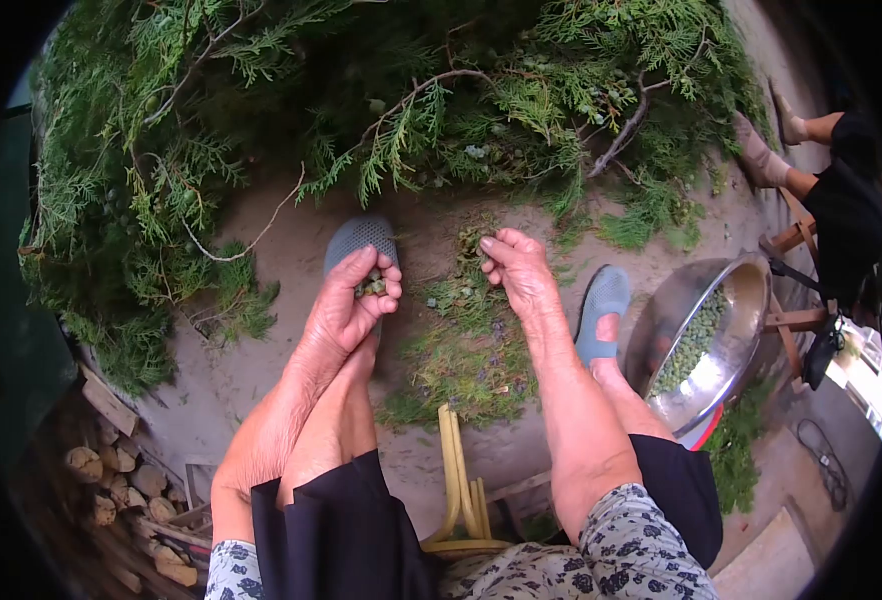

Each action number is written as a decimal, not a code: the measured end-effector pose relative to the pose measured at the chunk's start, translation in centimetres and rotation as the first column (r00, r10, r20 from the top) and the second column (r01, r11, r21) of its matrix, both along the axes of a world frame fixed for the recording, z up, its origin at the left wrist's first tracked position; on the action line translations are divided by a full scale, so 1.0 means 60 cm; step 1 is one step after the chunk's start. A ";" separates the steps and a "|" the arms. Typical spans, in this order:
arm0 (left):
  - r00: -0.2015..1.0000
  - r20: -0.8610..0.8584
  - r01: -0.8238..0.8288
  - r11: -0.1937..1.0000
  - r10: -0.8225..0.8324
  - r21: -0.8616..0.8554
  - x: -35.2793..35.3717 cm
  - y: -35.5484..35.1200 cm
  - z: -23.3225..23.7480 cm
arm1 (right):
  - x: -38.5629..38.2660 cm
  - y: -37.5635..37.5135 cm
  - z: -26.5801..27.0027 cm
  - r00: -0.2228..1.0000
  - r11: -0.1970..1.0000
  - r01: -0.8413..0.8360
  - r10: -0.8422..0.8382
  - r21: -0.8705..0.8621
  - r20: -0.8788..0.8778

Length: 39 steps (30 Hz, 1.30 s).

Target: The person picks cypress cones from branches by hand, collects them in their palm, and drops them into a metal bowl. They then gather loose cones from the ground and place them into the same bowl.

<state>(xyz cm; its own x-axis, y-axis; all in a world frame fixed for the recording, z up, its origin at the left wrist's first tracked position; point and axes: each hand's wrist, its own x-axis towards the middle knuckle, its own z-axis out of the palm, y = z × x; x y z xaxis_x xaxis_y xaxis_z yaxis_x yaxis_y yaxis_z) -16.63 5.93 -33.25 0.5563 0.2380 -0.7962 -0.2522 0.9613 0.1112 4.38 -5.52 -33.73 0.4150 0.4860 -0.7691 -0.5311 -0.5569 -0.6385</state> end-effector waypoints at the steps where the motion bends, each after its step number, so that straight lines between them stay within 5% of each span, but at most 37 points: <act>1: 0.998 -0.029 0.064 0.994 -0.062 0.092 0.005 0.000 0.007 | 0.001 -0.005 -0.002 0.985 0.997 0.054 -0.045 0.049 -0.169; 6: 0.947 -0.182 0.310 0.903 -0.265 0.297 0.027 -0.009 0.023 | -0.029 -0.009 0.039 0.831 0.952 0.287 -0.189 0.111 -0.523; 11: 0.933 -0.175 0.356 0.871 -0.313 0.340 0.025 -0.010 0.023 | -0.065 -0.004 0.037 0.810 0.974 0.171 -0.052 0.151 -0.584; 13: 0.882 -0.245 0.464 0.828 -0.402 0.314 0.023 -0.017 0.020 | -0.074 -0.005 0.034 0.877 0.979 0.103 -0.006 0.176 -0.481; 21: 0.909 -0.147 0.416 0.830 -0.389 0.371 0.027 0.000 0.053 | -0.107 0.008 0.070 0.980 0.991 0.049 -0.024 0.124 -0.197; 28: 0.867 -0.207 0.490 0.702 -0.453 0.517 0.056 0.040 0.217 | -0.096 0.038 0.220 0.997 0.933 0.082 -0.081 0.351 -0.017; 37: 0.905 -0.187 0.391 0.575 -0.383 0.719 0.077 0.030 0.478 | -0.083 0.039 0.478 0.980 0.834 0.056 -0.152 0.549 0.132; 39: 0.909 -0.165 0.353 0.495 -0.383 0.794 0.085 0.010 0.543 | -0.071 0.018 0.547 0.954 0.859 -0.125 -0.034 0.496 0.298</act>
<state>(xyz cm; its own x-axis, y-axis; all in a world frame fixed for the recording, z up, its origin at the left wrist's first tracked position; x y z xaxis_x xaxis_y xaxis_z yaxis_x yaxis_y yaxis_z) -11.55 6.54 -0.66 0.7665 0.5253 -0.3694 0.0858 0.4863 0.8696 0.09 -4.41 -0.90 0.5452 0.7962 -0.2622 -0.2631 -0.1344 -0.9553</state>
